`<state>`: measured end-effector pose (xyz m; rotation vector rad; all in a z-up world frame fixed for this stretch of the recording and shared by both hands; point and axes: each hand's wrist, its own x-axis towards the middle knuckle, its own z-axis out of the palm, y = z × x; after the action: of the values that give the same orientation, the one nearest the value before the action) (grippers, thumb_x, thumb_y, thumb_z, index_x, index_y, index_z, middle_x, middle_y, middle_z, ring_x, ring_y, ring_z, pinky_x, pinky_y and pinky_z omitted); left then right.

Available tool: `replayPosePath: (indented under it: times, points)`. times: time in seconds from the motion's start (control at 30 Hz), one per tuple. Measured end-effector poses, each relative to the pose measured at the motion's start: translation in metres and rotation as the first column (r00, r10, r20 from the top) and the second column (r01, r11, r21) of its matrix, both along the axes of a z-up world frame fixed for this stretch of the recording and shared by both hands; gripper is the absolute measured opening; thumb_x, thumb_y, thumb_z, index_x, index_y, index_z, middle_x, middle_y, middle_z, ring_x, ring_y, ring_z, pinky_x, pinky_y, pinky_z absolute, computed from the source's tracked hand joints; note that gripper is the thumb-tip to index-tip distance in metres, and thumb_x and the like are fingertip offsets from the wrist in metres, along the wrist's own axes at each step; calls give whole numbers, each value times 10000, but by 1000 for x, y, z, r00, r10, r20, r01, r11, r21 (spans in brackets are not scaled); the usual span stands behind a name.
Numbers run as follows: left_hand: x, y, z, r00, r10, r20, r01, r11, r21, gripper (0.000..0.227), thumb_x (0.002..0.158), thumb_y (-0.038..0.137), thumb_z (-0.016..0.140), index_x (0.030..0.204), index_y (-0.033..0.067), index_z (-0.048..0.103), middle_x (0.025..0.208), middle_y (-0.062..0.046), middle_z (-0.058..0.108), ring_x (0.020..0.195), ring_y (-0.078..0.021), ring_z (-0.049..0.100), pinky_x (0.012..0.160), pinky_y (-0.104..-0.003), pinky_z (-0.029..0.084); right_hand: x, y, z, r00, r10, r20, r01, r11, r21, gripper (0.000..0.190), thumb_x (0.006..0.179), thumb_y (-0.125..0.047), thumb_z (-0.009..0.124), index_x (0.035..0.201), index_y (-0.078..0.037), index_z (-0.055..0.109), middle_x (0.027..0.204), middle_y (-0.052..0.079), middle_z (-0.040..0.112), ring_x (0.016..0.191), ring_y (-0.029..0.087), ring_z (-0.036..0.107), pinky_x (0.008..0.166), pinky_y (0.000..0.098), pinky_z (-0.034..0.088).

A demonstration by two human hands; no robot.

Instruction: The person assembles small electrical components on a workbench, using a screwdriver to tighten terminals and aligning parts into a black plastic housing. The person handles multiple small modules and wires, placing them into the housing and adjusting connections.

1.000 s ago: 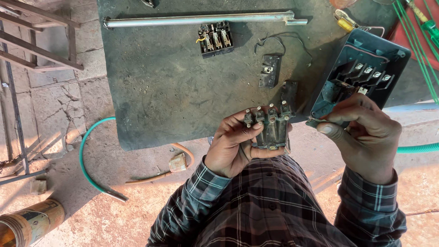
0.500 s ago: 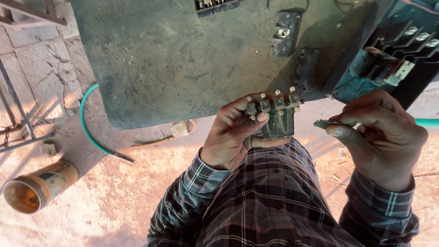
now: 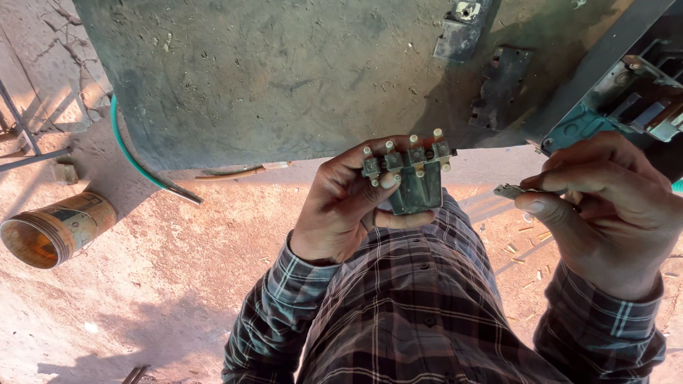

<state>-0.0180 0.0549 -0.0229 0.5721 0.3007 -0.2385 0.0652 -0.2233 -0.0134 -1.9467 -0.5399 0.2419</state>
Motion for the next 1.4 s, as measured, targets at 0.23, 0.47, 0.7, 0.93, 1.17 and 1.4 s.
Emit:
replayPosePath:
  times: [0.23, 0.47, 0.7, 0.93, 1.17, 1.4]
  points:
    - [-15, -14, -4, 997, 35, 65, -46, 985, 166, 323, 1113, -13, 533, 1436, -19, 549, 1509, -230, 568, 1374, -327, 605, 1069, -533, 618, 8, 3, 9, 999, 39, -1, -39, 999, -38, 230, 853, -68, 881, 996, -6, 711, 998, 111, 686, 717, 72, 626, 585, 200, 439]
    - [-30, -41, -11, 977, -12, 215, -45, 965, 257, 377, 1118, -87, 518, 1485, -3, 541, 1510, -167, 562, 1412, -243, 566, 1217, -416, 514, 6, 2, 21, 997, 78, -26, -81, 989, -123, 200, 811, -35, 856, 955, 18, 728, 954, 126, 682, 687, 99, 592, 521, 223, 388]
    - [-42, -44, -1, 947, -40, 319, -85, 926, 369, 382, 1110, -151, 519, 1468, -17, 535, 1507, -156, 576, 1467, -238, 523, 1274, -361, 419, -10, -20, 27, 995, 81, 52, -77, 994, -75, 166, 937, -22, 804, 1042, 5, 678, 1075, 129, 663, 778, 106, 672, 609, 183, 506]
    - [-49, -1, -6, 919, -110, 380, 4, 963, 269, 435, 1095, -167, 511, 1491, 11, 528, 1544, -109, 553, 1489, -218, 518, 1300, -394, 432, -72, -32, 4, 994, -106, 6, 106, 992, -66, 166, 1071, 10, 743, 1153, 13, 599, 1074, 130, 623, 841, 147, 689, 712, 197, 544]
    - [-65, 15, -29, 921, -144, 362, 33, 955, 296, 411, 1138, -177, 511, 1497, 21, 533, 1521, -114, 582, 1412, -226, 525, 1273, -396, 453, -95, 0, 2, 995, -94, -40, 89, 990, -112, 184, 1051, 3, 748, 1138, 13, 586, 1051, 129, 600, 894, 173, 727, 776, 251, 608]
    - [-84, 15, -27, 911, -89, 402, -31, 959, 281, 436, 1118, -173, 508, 1481, 63, 559, 1549, -97, 560, 1456, -243, 508, 1261, -435, 505, -90, -13, -1, 998, 64, -21, -66, 992, -109, 172, 1004, 25, 729, 1116, 15, 599, 1090, 136, 615, 995, 205, 744, 850, 280, 621]
